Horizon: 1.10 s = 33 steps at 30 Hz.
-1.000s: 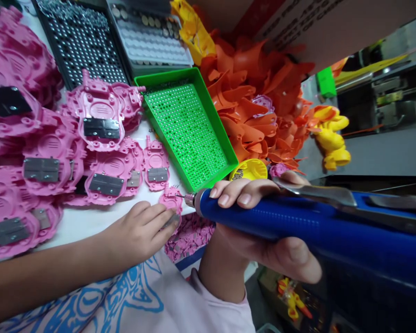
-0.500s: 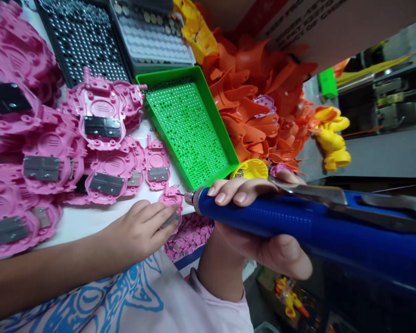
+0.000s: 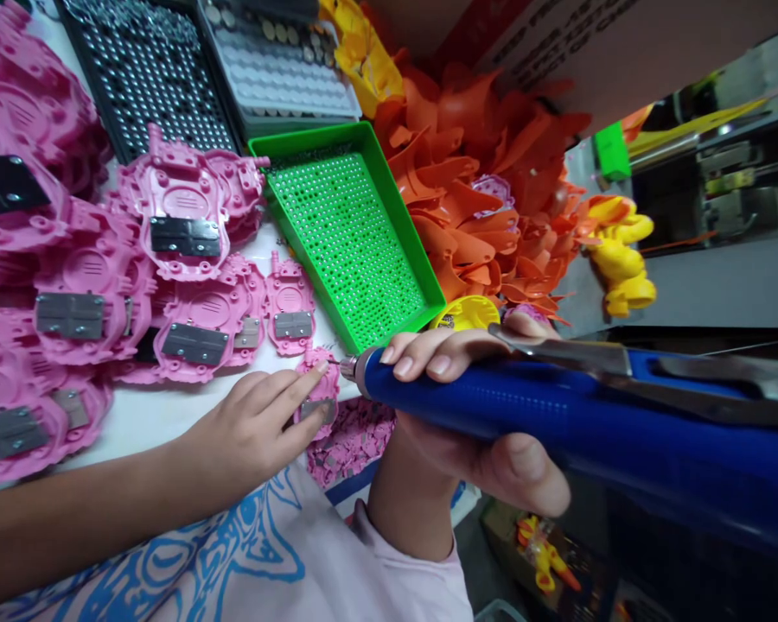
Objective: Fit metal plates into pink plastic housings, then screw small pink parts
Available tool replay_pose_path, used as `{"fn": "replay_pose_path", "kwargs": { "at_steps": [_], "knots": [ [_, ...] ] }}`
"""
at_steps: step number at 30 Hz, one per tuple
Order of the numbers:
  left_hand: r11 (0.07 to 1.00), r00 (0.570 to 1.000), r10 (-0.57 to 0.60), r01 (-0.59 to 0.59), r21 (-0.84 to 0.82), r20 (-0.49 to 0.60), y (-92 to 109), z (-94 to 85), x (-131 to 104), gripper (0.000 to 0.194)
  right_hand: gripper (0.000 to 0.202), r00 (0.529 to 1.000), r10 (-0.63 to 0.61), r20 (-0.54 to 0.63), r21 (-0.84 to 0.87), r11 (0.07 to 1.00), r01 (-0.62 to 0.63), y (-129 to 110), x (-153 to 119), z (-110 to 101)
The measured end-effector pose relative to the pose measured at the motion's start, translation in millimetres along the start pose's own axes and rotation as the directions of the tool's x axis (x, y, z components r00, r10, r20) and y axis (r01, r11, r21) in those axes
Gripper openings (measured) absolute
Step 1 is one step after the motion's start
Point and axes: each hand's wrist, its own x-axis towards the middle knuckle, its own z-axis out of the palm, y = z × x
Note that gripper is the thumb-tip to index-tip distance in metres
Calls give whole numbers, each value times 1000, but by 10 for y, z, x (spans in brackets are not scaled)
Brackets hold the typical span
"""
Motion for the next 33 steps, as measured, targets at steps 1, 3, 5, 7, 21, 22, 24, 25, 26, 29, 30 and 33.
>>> {"fn": "replay_pose_path", "kwargs": {
  "at_steps": [1, 3, 5, 7, 21, 22, 24, 25, 26, 29, 30, 33],
  "knots": [
    [1000, 1000, -4, 4, 4, 0, 0, -1, 1, 17, 37, 1000, 0, 1, -6, 1000, 0, 2, 1, 2],
    [1000, 1000, 3, -3, 6, 2, -1, 0, 4, 18, 38, 1000, -2, -4, -1, 1000, 2, 5, 3, 5],
    [1000, 1000, 13, -13, 6, 1, -3, 4, 4, 17, 39, 1000, -8, -5, 0, 1000, 8, 6, 7, 6],
    [1000, 1000, 16, -16, 8, 6, -6, 10, 2, 16, 37, 1000, -21, 5, 3, 1000, 21, 3, 8, 2],
    [1000, 1000, 11, -11, -10, 18, -18, 3, 1, 17, 40, 998, -55, -19, -7, 998, 55, -33, -28, -96],
    [1000, 1000, 12, -12, -10, 18, -18, 5, -5, 17, 41, 998, -56, -21, -3, 998, 56, -31, -31, -97],
    [1000, 1000, 17, -17, -8, 17, -19, 11, -15, 17, 41, 999, -46, -25, -3, 999, 46, -30, -31, -94],
    [1000, 1000, 19, -19, -7, 19, -20, 14, -17, 17, 40, 999, -40, -28, -1, 999, 40, -31, -29, -91],
    [1000, 1000, 19, -18, -5, 19, -21, 16, -18, 16, 40, 999, -33, -23, 3, 999, 33, -32, -26, -89],
    [1000, 1000, 18, -18, -4, 12, -21, 14, -12, 16, 41, 1000, -26, -6, 28, 999, 26, -30, -23, -87],
    [1000, 1000, 17, -17, -4, 11, -20, 12, -8, 16, 42, 1000, -24, -1, 30, 999, 24, -26, -25, -89],
    [1000, 1000, 13, -13, 0, 20, -17, 4, -4, 16, 43, 999, -38, -24, -3, 999, 38, -10, -37, -96]
  ]
}}
